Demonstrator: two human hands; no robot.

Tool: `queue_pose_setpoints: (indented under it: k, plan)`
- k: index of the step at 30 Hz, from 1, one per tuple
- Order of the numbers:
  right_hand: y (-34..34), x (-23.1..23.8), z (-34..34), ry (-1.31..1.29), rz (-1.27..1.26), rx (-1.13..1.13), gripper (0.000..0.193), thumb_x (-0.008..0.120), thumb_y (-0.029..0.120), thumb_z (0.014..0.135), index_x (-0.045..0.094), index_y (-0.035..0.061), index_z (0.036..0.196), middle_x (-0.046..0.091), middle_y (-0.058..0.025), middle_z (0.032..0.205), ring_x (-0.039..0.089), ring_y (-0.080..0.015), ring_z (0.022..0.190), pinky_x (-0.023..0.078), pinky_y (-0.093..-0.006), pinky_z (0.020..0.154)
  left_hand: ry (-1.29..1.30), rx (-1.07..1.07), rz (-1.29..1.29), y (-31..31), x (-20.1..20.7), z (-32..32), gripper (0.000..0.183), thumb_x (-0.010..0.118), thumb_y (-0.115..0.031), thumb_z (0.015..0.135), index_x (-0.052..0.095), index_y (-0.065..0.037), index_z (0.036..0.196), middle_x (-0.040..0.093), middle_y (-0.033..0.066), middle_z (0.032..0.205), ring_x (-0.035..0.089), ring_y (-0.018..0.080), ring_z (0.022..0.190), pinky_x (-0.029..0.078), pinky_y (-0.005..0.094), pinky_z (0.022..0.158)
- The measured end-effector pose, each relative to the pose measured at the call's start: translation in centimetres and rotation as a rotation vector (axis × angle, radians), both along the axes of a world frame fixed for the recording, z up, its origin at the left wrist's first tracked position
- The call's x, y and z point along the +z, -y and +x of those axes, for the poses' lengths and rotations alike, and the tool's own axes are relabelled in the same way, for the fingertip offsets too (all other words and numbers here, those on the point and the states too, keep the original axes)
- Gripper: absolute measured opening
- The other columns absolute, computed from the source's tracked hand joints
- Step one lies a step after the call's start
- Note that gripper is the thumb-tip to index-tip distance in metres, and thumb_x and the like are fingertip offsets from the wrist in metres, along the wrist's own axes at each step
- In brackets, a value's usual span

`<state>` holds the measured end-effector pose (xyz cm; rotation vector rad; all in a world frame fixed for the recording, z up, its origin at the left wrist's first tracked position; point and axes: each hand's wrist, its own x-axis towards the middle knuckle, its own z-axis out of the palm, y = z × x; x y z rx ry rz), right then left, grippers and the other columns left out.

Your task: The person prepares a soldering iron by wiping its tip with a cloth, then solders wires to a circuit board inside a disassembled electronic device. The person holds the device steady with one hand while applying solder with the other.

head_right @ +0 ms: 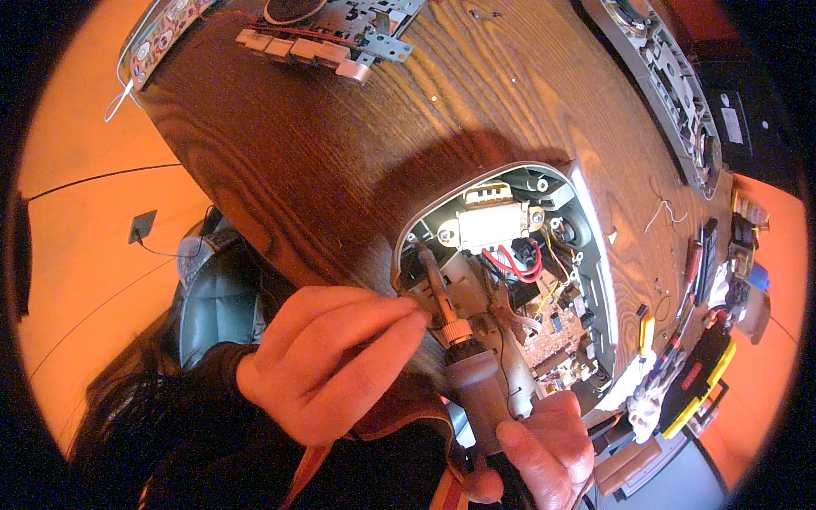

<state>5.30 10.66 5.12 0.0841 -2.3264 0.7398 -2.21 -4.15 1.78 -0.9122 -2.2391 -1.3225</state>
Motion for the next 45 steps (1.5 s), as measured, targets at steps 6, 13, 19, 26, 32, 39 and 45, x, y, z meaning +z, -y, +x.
queue_pose_setpoints:
  k: [6,13,19,26,32,39,45]
  plan:
    - [0.1,0.4,-0.3,0.029,-0.017,0.017,0.039,0.049,0.036,0.091,0.057,-0.0011,0.096,0.038,-0.0041,0.065,0.033,-0.0111,0.051,0.023,-0.0278,0.045,0.025,-0.002,0.027,0.0,0.0,0.0,0.036,0.056,-0.009,0.050,0.061,0.007,0.082,0.058,0.0161,0.079,0.059,0.0244,0.067,0.050,0.0285,0.054]
    - [0.4,0.6,-0.6,0.020,-0.038,0.037,0.039,0.051,0.037,0.090,0.057,-0.0012,0.096,0.039,-0.0033,0.065,0.033,-0.0110,0.052,0.022,-0.0275,0.046,0.032,-0.028,-0.013,0.4,-0.1,0.1,0.032,0.058,-0.008,0.056,0.060,0.008,0.084,0.059,0.0191,0.084,0.060,0.0254,0.068,0.050,0.0280,0.055]
    - [0.5,0.8,-0.8,0.029,-0.036,0.048,0.039,0.050,0.036,0.090,0.057,-0.0011,0.096,0.039,-0.0036,0.064,0.033,-0.0106,0.051,0.022,-0.0274,0.046,0.021,-0.059,-0.074,1.1,-0.2,-0.3,0.029,0.058,-0.007,0.059,0.061,0.007,0.084,0.060,0.0215,0.089,0.060,0.0248,0.068,0.049,0.0271,0.054]
    - [0.8,0.8,-1.2,0.022,-0.016,0.041,0.036,0.048,0.034,0.091,0.055,-0.0015,0.097,0.039,-0.0048,0.065,0.033,-0.0111,0.051,0.022,-0.0276,0.046,0.012,-0.026,-0.117,1.1,0.1,-0.4,0.030,0.058,-0.009,0.059,0.061,0.006,0.085,0.060,0.0204,0.090,0.060,0.0236,0.069,0.048,0.0266,0.054]
    - [1.2,0.9,-1.2,0.037,-0.052,-0.048,0.037,0.049,0.035,0.091,0.054,-0.0016,0.096,0.039,-0.0052,0.067,0.033,-0.0116,0.053,0.024,-0.0278,0.048,0.003,-0.033,-0.121,1.2,0.2,-0.5,0.032,0.058,-0.010,0.058,0.061,0.005,0.086,0.061,0.0181,0.088,0.059,0.0220,0.068,0.044,0.0258,0.051]
    - [0.8,1.2,-1.0,0.081,-0.069,-0.022,0.040,0.051,0.037,0.090,0.055,-0.0017,0.097,0.039,-0.0048,0.068,0.035,-0.0118,0.054,0.024,-0.0277,0.049,-0.013,-0.014,-0.114,0.9,0.1,-0.4,0.033,0.058,-0.010,0.056,0.061,0.005,0.086,0.060,0.0159,0.086,0.058,0.0204,0.067,0.043,0.0252,0.052]
    - [1.0,1.1,-1.2,0.066,-0.073,-0.036,0.039,0.051,0.037,0.090,0.056,-0.0014,0.095,0.039,-0.0047,0.068,0.035,-0.0125,0.054,0.024,-0.0279,0.049,0.003,-0.020,-0.104,0.9,0.1,-0.3,0.033,0.058,-0.010,0.056,0.061,0.005,0.086,0.060,0.0156,0.086,0.059,0.0205,0.067,0.043,0.0259,0.053]
